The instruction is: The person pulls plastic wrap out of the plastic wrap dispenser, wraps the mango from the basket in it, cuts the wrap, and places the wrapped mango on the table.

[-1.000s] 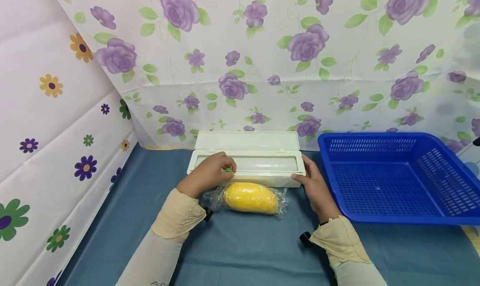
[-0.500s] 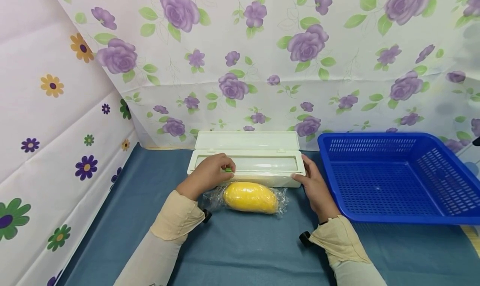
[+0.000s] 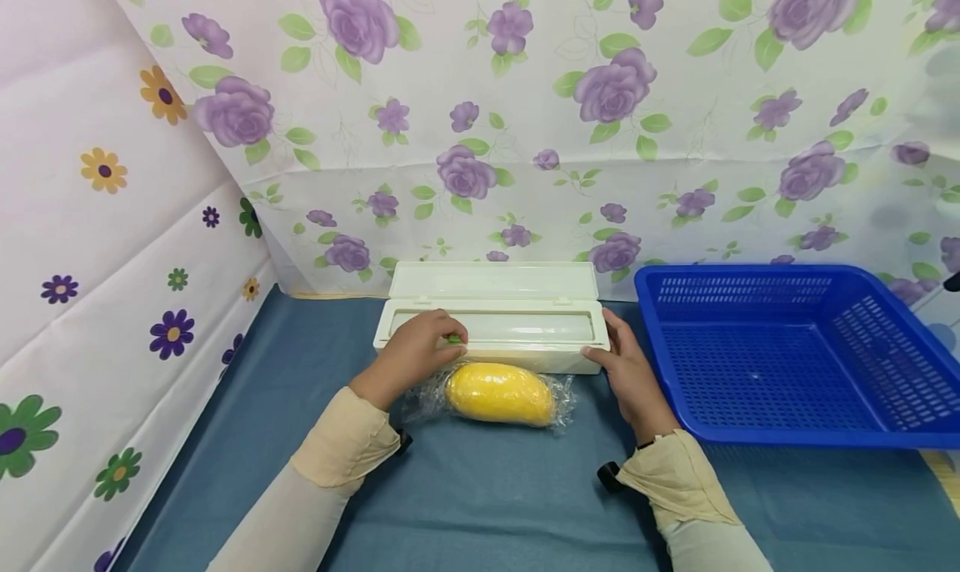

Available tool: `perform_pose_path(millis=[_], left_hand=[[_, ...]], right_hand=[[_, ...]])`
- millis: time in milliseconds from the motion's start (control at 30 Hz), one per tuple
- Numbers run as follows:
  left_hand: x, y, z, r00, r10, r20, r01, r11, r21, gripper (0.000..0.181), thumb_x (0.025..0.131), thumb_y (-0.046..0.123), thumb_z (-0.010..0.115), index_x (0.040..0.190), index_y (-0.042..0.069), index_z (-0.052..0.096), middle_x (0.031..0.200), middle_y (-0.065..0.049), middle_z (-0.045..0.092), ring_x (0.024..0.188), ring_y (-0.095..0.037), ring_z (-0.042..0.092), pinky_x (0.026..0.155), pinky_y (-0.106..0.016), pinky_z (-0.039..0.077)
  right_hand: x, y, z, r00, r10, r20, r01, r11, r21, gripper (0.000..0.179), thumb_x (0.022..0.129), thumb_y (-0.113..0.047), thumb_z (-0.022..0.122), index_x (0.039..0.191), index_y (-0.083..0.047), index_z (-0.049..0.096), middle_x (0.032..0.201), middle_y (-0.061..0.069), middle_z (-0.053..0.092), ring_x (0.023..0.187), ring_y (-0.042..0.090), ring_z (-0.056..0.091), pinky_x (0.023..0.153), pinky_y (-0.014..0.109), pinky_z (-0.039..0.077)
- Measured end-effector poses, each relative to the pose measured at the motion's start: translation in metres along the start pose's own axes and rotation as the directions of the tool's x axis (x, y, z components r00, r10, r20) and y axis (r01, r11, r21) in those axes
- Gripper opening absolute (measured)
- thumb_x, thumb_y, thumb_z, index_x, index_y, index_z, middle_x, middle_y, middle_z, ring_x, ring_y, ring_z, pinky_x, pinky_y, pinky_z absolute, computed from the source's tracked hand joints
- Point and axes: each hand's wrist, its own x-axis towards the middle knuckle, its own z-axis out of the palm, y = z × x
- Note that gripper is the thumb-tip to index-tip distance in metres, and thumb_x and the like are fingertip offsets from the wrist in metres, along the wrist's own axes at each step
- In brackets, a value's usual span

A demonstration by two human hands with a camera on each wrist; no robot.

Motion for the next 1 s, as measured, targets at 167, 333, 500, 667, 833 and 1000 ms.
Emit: perform_pose_path(millis=[167, 333, 500, 667, 833, 1000], left_hand=[[-0.005, -0.003, 0.004, 0.998, 0.033, -0.044, -0.032, 0.999, 0.023, 0.009, 0.094, 0.022, 0.073, 0.102, 0.018, 0.073, 0.100, 0.000, 0.066, 0.092, -0.017, 0.061, 0.083, -0.036, 0.053], [-0.008, -0.008, 0.006, 0.995, 0.069, -0.065, -0.067, 0.997, 0.037, 0.012, 0.097, 0.021, 0.069, 0.108, 0.018, 0.074, 0.104, 0.000, 0.067, 0.097, -0.018, 0.063, 0.086, -0.036, 0.054], [-0.011, -0.010, 0.004, 0.994, 0.099, -0.055, -0.097, 0.995, 0.035, 0.016, 0.099, 0.018, 0.065, 0.114, 0.018, 0.074, 0.110, 0.000, 0.069, 0.102, -0.020, 0.063, 0.088, -0.036, 0.054], [-0.014, -0.010, 0.002, 0.991, 0.115, -0.065, -0.112, 0.992, 0.050, 0.017, 0.097, 0.019, 0.068, 0.113, 0.017, 0.074, 0.112, -0.001, 0.069, 0.104, -0.020, 0.064, 0.089, -0.036, 0.055], [-0.014, -0.012, 0.004, 0.990, 0.111, -0.091, -0.106, 0.993, 0.059, 0.015, 0.097, 0.020, 0.069, 0.111, 0.017, 0.074, 0.111, 0.000, 0.069, 0.103, -0.020, 0.064, 0.088, -0.035, 0.055], [-0.015, -0.013, 0.005, 0.986, 0.124, -0.111, -0.118, 0.991, 0.061, 0.014, 0.097, 0.020, 0.069, 0.109, 0.016, 0.075, 0.109, -0.001, 0.069, 0.100, -0.019, 0.064, 0.086, -0.035, 0.055]], right_hand=[[0.001, 0.001, 0.001, 1.000, 0.003, -0.002, -0.003, 1.000, -0.004, 0.082, 0.101, -0.013, 0.058, 0.164, -0.013, 0.006, 0.170, 0.015, 0.010, 0.158, 0.034, 0.010, 0.125, 0.059, 0.011], [0.000, 0.002, 0.000, 1.000, 0.000, 0.000, 0.000, 1.000, -0.007, 0.081, 0.102, -0.014, 0.058, 0.164, -0.013, 0.006, 0.170, 0.014, 0.010, 0.157, 0.034, 0.010, 0.125, 0.060, 0.011], [-0.001, 0.002, 0.000, 1.000, -0.004, 0.003, 0.004, 1.000, -0.007, 0.082, 0.102, -0.014, 0.058, 0.164, -0.013, 0.006, 0.170, 0.014, 0.010, 0.157, 0.034, 0.011, 0.125, 0.059, 0.011], [-0.001, 0.001, 0.000, 1.000, -0.009, 0.006, 0.009, 1.000, -0.004, 0.081, 0.102, -0.013, 0.057, 0.164, -0.012, 0.006, 0.170, 0.016, 0.012, 0.156, 0.035, 0.013, 0.124, 0.060, 0.013], [-0.001, 0.002, -0.001, 1.000, -0.009, 0.008, 0.009, 1.000, -0.007, 0.081, 0.102, -0.013, 0.057, 0.164, -0.011, 0.005, 0.170, 0.015, 0.012, 0.156, 0.034, 0.013, 0.125, 0.060, 0.013], [-0.001, 0.002, -0.001, 1.000, -0.015, 0.011, 0.016, 1.000, -0.009, 0.081, 0.102, -0.014, 0.057, 0.164, -0.012, 0.005, 0.170, 0.015, 0.011, 0.156, 0.034, 0.012, 0.125, 0.060, 0.013]])
